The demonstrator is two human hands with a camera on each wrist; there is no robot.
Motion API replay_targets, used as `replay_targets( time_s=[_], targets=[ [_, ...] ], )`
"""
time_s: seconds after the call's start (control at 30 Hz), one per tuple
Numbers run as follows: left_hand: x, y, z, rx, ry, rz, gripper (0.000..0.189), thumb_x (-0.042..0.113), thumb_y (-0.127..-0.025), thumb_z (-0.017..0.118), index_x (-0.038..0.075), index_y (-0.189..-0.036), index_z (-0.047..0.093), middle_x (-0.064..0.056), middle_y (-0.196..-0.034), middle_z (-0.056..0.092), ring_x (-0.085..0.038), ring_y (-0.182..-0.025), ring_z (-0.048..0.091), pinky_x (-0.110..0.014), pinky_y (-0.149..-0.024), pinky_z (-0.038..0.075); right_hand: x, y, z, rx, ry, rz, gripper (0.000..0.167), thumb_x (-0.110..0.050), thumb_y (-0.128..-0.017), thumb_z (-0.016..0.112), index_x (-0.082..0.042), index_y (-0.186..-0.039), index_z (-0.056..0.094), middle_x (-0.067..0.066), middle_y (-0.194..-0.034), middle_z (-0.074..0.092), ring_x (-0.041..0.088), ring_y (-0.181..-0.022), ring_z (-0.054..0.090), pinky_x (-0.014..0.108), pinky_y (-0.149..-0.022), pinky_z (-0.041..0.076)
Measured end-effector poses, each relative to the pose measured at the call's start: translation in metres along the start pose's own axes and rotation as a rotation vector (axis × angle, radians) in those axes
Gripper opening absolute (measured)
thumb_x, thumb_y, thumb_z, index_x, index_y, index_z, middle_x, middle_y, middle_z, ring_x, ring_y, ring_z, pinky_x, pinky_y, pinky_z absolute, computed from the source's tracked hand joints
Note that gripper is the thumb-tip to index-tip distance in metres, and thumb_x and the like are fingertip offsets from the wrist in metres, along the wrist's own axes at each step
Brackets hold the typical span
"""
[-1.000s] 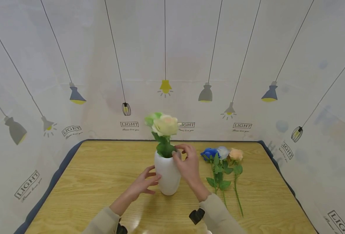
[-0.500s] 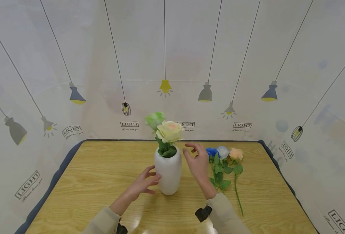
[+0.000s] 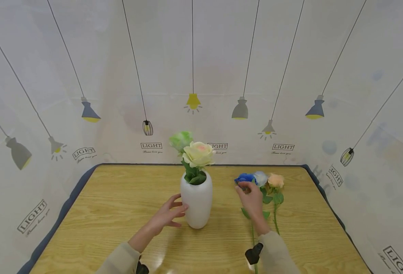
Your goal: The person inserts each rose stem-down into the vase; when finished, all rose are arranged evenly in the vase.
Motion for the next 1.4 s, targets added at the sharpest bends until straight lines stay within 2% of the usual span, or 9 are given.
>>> replay_targets(
  time_s=[0.13,0.3,0.57,0.77,0.93,1.1,1.27,1.4],
  targets=[
    [0.000,0.000,0.000,-0.001,0.001,-0.004,0.075,0.041,-0.082,0.059,0.005,-0.137,0.022,-0.027,-0.129,0.031,-0.043,-0.106,0.044,-0.044,-0.067,0.049,0.027,0.005,0.000,-0.043,0.032,0.073,0.027,-0.017,-0.088,0.056,0.004,-0.104,0.058,0.017,-0.102,0.058,0.025,-0.082,0.052,0.031,-0.066,0.043],
    [0.000,0.000,0.000,0.000,0.000,-0.005,0.076,0.042,-0.082,0.059,0.005,-0.137,0.022,-0.027,-0.129,0.032,-0.043,-0.106,0.044,-0.044,-0.067,0.049,0.056,0.012,-0.004,-0.063,0.060,0.153,0.027,-0.013,-0.087,0.055,0.007,-0.106,0.056,0.021,-0.104,0.056,0.031,-0.090,0.052,0.037,-0.071,0.044],
    [0.001,0.000,0.000,-0.003,-0.002,0.005,0.075,0.041,-0.083,0.059,0.005,-0.137,0.022,-0.027,-0.129,0.031,-0.043,-0.105,0.045,-0.044,-0.067,0.049,0.101,0.023,-0.005,-0.086,0.047,0.265,0.031,-0.010,-0.086,0.054,0.011,-0.108,0.053,0.025,-0.103,0.053,0.036,-0.095,0.048,0.040,-0.072,0.043],
    [0.000,0.000,0.000,0.001,-0.006,0.004,0.075,0.041,-0.082,0.059,0.004,-0.137,0.023,-0.028,-0.128,0.032,-0.042,-0.104,0.046,-0.043,-0.066,0.049,0.130,0.033,-0.001,-0.102,0.082,0.342,0.037,-0.016,-0.085,0.056,0.011,-0.109,0.051,0.026,-0.102,0.054,0.038,-0.095,0.048,0.043,-0.075,0.042],
    [-0.001,0.000,0.000,0.004,-0.009,-0.004,0.076,0.042,-0.082,0.059,0.005,-0.137,0.023,-0.027,-0.129,0.032,-0.042,-0.105,0.045,-0.044,-0.067,0.049,0.137,0.037,0.003,-0.107,0.072,0.373,0.037,-0.017,-0.085,0.057,0.009,-0.111,0.051,0.023,-0.100,0.054,0.035,-0.090,0.051,0.040,-0.071,0.044],
    [0.000,0.000,0.000,0.002,-0.005,-0.012,0.076,0.042,-0.082,0.059,0.006,-0.137,0.022,-0.026,-0.129,0.032,-0.042,-0.106,0.045,-0.046,-0.069,0.048,0.131,0.039,0.005,-0.114,0.119,0.361,0.035,-0.016,-0.084,0.057,0.009,-0.109,0.053,0.022,-0.096,0.056,0.032,-0.084,0.054,0.039,-0.066,0.045],
    [0.015,0.010,0.003,-0.005,0.009,-0.013,0.072,0.036,-0.085,0.058,0.003,-0.137,0.022,-0.028,-0.129,0.032,-0.045,-0.107,0.042,-0.049,-0.072,0.046,0.125,0.040,0.007,-0.118,0.177,0.342,0.033,-0.015,-0.084,0.058,0.008,-0.106,0.054,0.020,-0.094,0.058,0.031,-0.081,0.055,0.040,-0.063,0.045],
    [0.028,0.019,0.005,-0.007,0.007,-0.011,0.069,0.033,-0.086,0.057,0.001,-0.136,0.022,-0.029,-0.128,0.031,-0.046,-0.108,0.041,-0.050,-0.074,0.046,0.125,0.039,0.008,-0.105,0.182,0.347,0.029,-0.014,-0.083,0.058,0.008,-0.104,0.056,0.018,-0.091,0.059,0.031,-0.081,0.055,0.040,-0.064,0.045]
  ],
)
Point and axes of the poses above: each hand's wrist, its own y-axis away from the middle knuckle, its own z-axis out of the palm, x = y × z, the point moved 10 cm from there along -y, towards the middle knuckle
